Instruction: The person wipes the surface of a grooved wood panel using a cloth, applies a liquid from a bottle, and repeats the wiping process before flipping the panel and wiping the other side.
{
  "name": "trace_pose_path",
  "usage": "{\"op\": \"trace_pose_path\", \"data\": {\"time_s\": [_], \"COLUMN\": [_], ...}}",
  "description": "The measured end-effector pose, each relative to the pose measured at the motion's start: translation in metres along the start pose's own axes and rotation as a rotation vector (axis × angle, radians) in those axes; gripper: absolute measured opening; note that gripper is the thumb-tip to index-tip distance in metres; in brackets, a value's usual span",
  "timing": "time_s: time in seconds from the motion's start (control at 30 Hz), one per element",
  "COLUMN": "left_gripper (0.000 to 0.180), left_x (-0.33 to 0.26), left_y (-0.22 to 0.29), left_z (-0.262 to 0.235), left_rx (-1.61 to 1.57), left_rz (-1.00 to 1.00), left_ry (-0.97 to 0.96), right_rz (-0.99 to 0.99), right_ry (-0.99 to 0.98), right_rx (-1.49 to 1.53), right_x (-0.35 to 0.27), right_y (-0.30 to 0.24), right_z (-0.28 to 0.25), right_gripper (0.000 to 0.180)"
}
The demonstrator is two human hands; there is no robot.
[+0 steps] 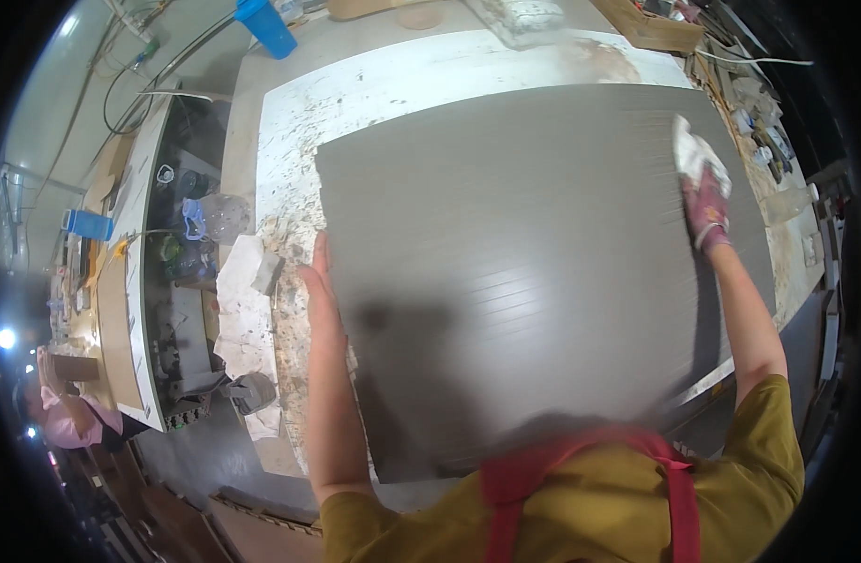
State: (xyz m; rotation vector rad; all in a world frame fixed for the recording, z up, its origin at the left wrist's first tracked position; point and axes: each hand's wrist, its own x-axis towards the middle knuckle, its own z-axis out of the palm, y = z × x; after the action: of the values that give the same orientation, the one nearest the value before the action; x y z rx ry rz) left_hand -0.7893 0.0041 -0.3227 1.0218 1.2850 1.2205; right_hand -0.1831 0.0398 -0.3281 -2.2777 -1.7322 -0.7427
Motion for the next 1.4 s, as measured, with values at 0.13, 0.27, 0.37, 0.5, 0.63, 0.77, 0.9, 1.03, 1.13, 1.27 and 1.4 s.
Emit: {"op": "trace_pose_path", "data": {"time_s": [0.13, 0.27, 0.37, 0.5, 0.63, 0.77, 0.9, 1.03, 1.13, 1.27, 1.4], "left_gripper": [0.080, 0.083, 0.085, 0.081, 0.079, 0.071, 0.061, 0.071, 0.076, 0.078, 0.074], "left_x": [-0.010, 0.003, 0.022, 0.063, 0.133, 0.164, 0.149, 0.170, 0.176, 0.170, 0.156], "left_y": [-0.001, -0.006, -0.005, 0.019, 0.024, 0.023, 0.022, -0.007, -0.007, 0.005, 0.000], "left_z": [-0.014, -0.017, -0.037, -0.052, -0.034, -0.001, -0.001, -0.025, -0.030, -0.023, -0.033], "left_rx": [-0.140, -0.447, -0.541, -0.417, -0.143, -0.089, -0.046, -0.169, -0.253, -0.485, -0.068], "left_rz": [-0.033, -0.092, -0.031, 0.005, 0.093, 0.031, -0.068, -0.050, -0.158, -0.105, -0.035], "left_ry": [0.047, 0.035, -0.069, 0.102, 0.062, -0.038, 0.057, -0.034, 0.178, -0.024, 0.034], "right_rz": [-0.422, -1.023, -1.157, -0.806, -0.138, 0.100, -0.227, -0.785, -0.901, -0.949, -0.785], "right_ry": [-0.365, -0.393, -0.521, -0.583, -0.287, -0.303, -0.371, -0.384, -0.554, -0.324, -0.304], "right_rx": [0.603, 0.723, 0.827, 0.611, 0.422, 0.185, 0.259, 0.576, 0.695, 0.806, 0.583], "right_x": [0.000, -0.082, -0.106, -0.045, 0.041, 0.065, 0.067, 0.047, 0.034, 0.029, 0.050], "right_y": [-0.252, -0.394, -0.409, -0.306, -0.113, -0.028, -0.206, -0.383, -0.469, -0.473, -0.342], "right_z": [-0.110, -0.171, -0.178, -0.113, -0.024, 0.020, -0.043, -0.068, -0.135, -0.105, -0.027], "right_gripper": [0.050, 0.050, 0.056, 0.055, 0.056, 0.056, 0.053, 0.060, 0.060, 0.058, 0.057]}}
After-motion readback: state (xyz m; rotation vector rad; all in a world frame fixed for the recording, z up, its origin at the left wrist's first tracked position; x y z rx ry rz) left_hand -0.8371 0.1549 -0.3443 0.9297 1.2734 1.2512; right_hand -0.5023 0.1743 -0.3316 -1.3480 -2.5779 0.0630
